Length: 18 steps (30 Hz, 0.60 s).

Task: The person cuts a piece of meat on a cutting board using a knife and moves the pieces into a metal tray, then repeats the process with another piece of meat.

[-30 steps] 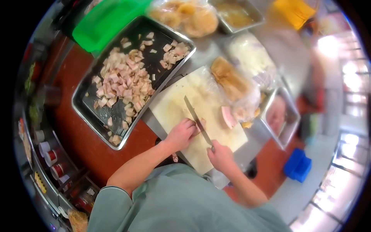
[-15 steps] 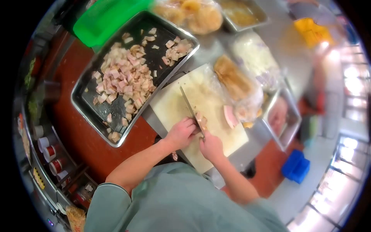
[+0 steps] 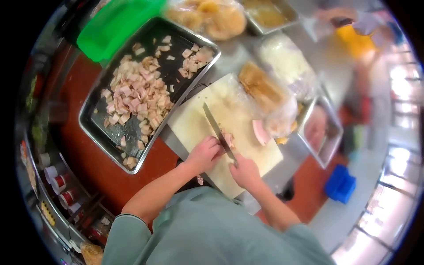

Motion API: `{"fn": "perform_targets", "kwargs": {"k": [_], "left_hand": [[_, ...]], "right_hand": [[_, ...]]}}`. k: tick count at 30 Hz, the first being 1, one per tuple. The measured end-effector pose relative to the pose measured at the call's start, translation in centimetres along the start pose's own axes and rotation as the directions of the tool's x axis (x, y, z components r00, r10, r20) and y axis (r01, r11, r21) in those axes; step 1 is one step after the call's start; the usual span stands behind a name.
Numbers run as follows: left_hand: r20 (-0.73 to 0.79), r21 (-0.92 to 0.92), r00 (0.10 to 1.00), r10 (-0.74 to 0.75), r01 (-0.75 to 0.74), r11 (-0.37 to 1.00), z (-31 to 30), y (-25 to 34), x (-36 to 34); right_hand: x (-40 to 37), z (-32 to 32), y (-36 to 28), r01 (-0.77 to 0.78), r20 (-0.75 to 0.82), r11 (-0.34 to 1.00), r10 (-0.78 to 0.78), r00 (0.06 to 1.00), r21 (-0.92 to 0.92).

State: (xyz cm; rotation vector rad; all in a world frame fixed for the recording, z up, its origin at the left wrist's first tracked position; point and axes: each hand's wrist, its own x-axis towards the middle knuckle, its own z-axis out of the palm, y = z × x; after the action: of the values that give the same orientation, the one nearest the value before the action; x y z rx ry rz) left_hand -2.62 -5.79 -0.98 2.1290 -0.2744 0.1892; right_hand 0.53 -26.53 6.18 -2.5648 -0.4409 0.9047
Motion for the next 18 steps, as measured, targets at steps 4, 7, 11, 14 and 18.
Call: {"fn": "perform_targets", "kwargs": {"k": [4,7,11,14,18], "left_hand": [[0.043,-0.027,0.997,-0.061,0.062,0.998,-0.4,0.6,-0.5],[-0.016,-0.032,0.999,0.037,-0.038,0.999,-0.4,0.6,-0.1],[0.052,0.045,0.999,0.015,-0.017,0.999,-2.0,1.5,-0.1],[0.077,0.018,0.996,-0.043,0.042,0.999,-2.3,1.3,-0.5],[0.099,0.014,0.995,-0.023,0.021,1.000,-1.4,0.0,-0.9]], "right_hand": [[-1.4,1.8,1.2,0.038,-0.025,0.998,-0.040,0.999,-0.044],[2.6,3.0,-0.3,0.032,-0.094,0.999,-0.031,0.995,0.010],[0.7,0.7,0.1,0.037,-0.050,0.998,-0.034,0.998,0.056],[-2.5,-0.1,-0.1,-0.002,-0.007,1.000,0.002,1.000,0.011],[0.5,2.6,-0.9,0.016,-0.041,1.000,-0.017,0.999,-0.020]]}}
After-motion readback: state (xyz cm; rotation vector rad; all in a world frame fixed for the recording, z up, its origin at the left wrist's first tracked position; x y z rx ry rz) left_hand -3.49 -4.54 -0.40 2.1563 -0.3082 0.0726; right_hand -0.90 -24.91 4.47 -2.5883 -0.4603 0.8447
